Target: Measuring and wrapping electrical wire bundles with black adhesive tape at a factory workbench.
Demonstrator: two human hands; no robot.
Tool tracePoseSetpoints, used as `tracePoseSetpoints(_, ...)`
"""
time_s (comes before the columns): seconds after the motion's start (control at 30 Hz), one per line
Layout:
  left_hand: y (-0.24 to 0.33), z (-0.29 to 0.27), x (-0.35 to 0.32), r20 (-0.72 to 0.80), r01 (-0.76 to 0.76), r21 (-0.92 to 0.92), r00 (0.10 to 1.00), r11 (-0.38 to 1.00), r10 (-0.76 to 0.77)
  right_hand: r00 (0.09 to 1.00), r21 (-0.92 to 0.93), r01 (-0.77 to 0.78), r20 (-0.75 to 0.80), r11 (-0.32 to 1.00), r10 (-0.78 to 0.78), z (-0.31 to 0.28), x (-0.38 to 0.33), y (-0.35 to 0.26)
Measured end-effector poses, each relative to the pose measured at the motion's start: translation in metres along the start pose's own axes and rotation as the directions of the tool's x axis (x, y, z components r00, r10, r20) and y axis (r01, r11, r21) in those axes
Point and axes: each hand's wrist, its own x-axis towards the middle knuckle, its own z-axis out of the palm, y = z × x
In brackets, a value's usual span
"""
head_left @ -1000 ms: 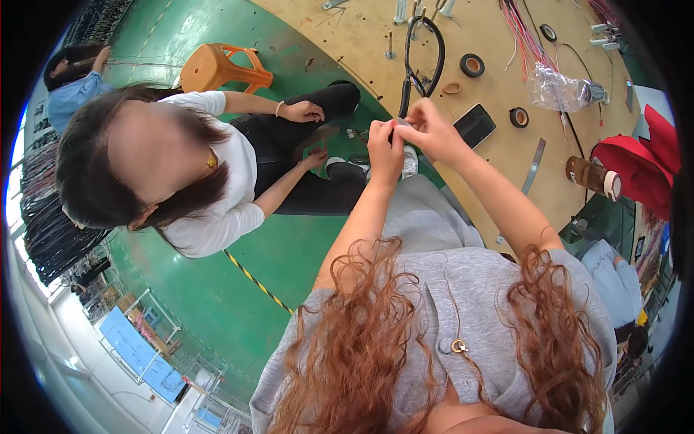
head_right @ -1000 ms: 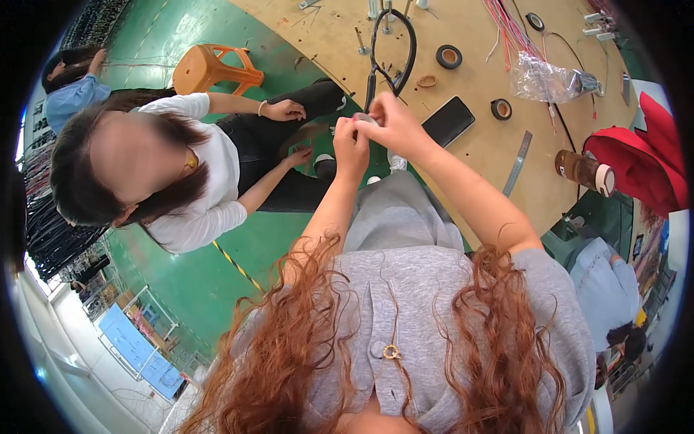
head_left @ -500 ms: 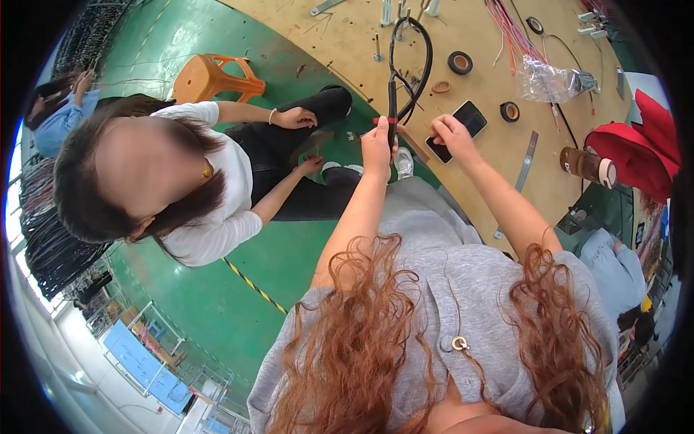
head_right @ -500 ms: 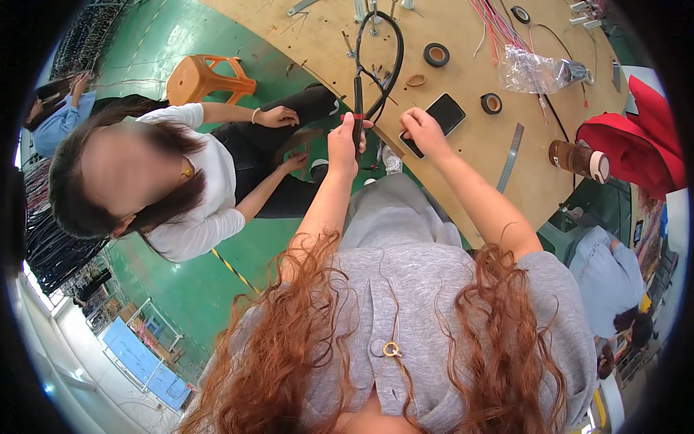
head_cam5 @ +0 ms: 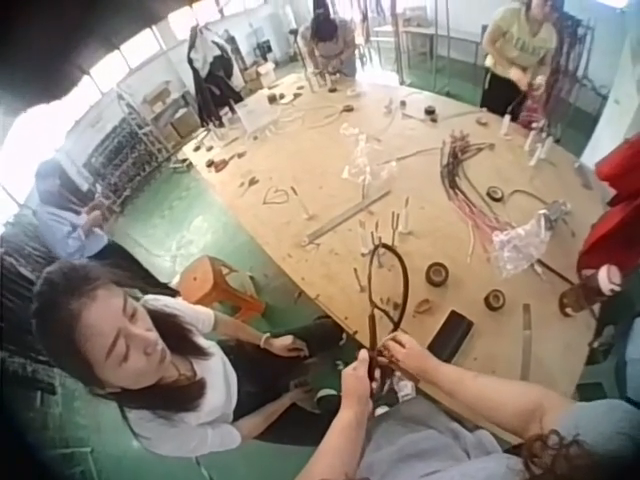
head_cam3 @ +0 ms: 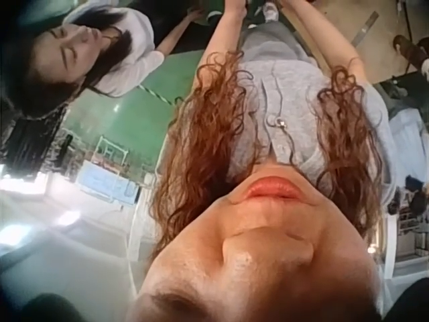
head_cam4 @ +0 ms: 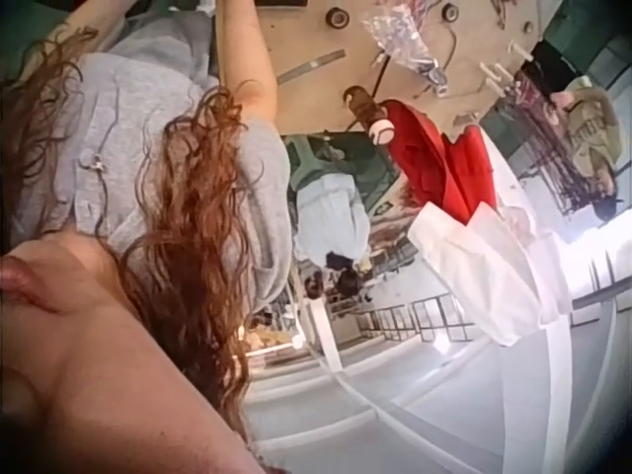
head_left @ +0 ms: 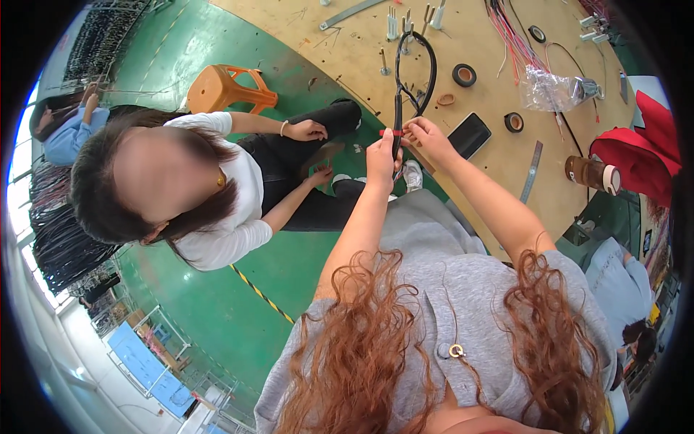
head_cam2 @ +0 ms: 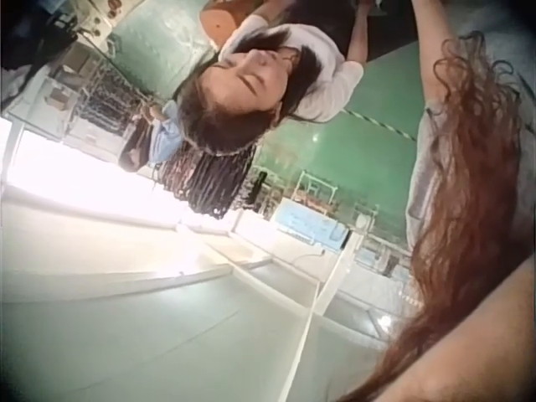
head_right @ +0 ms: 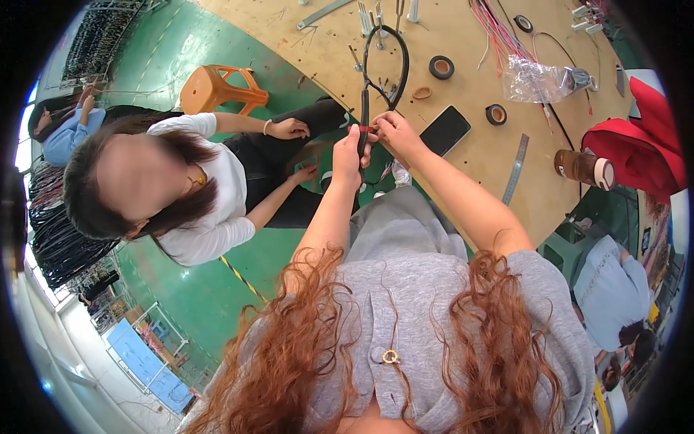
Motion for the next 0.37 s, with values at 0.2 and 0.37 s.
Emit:
tracePoseSetpoints(0.2, -0.0015, 0.0026, -0.0017, -0.008, 0.005, -0.01, 1.0, 1.0, -0.005, 1.0, 0.052, 0.0, -0.01, 0.999, 0.001, 0.002, -0.0027, -0.0023)
tracePoseSetpoints(0.37, -0.0055, -0.0001, 0.0004, -0.007, 0.004, -0.026, 1.0, 1.0, -0.004, 0.998, -0.036, -0.058, 0.015, 0.998, 0.059, -0.0037, -0.0034, -0.007)
